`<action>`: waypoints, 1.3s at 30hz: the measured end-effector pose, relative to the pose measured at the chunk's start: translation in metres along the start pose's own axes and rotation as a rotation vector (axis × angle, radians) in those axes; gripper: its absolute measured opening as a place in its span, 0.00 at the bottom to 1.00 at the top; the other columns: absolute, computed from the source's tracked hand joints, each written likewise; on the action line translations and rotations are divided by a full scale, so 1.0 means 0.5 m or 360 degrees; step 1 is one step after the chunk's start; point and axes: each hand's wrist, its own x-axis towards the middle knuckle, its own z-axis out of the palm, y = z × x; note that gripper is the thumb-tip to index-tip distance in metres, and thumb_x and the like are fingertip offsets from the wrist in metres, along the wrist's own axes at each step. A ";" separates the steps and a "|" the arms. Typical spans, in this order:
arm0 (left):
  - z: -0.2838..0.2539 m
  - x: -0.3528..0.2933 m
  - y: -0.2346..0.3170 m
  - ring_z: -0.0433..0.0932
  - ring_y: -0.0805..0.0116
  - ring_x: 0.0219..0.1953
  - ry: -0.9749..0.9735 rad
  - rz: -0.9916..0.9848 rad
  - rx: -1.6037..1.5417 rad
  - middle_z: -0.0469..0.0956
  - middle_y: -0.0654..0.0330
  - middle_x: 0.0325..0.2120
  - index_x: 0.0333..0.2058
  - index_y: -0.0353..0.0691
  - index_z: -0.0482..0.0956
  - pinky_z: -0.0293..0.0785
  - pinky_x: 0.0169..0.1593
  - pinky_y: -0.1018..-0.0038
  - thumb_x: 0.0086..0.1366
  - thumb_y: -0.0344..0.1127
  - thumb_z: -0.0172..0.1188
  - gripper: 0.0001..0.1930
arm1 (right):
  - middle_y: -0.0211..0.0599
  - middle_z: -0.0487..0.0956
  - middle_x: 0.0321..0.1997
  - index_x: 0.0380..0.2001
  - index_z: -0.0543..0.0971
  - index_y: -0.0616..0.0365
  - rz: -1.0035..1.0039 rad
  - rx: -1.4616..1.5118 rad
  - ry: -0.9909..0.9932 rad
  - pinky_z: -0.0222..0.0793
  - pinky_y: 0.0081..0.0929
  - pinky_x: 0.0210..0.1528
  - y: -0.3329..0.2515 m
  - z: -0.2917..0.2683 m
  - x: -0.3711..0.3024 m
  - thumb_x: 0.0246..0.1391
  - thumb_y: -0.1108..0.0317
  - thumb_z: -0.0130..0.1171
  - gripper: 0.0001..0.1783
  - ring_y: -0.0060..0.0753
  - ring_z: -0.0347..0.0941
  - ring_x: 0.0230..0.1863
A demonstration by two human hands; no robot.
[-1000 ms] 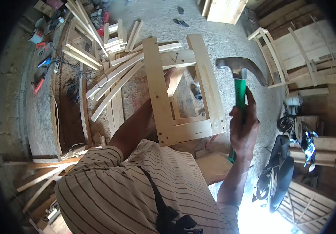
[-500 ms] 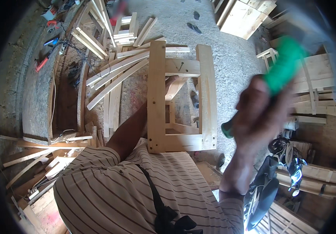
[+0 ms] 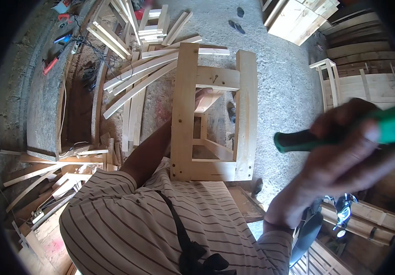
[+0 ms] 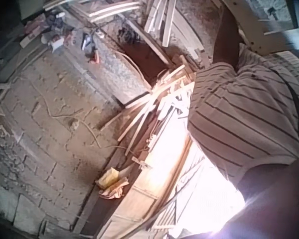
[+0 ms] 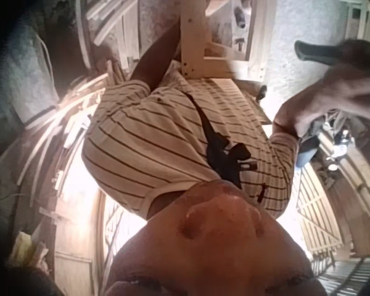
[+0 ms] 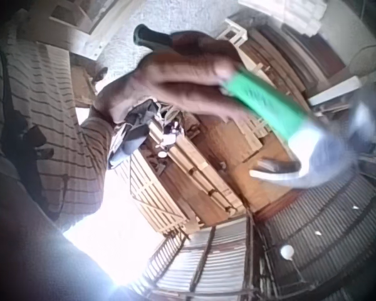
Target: The person is assembling a wooden stool or frame using nails, a hammer, and a power drill.
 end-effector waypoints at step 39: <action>-0.012 0.020 0.020 0.79 0.68 0.45 -0.0004 0.0015 -0.0064 0.80 0.56 0.43 0.53 0.37 0.76 0.77 0.47 0.65 0.67 0.42 0.65 0.21 | 0.29 0.79 0.28 0.64 0.73 0.57 0.0039 -0.0600 -0.0847 0.67 0.18 0.20 0.042 -0.015 0.000 0.67 0.68 0.55 0.23 0.13 0.70 0.20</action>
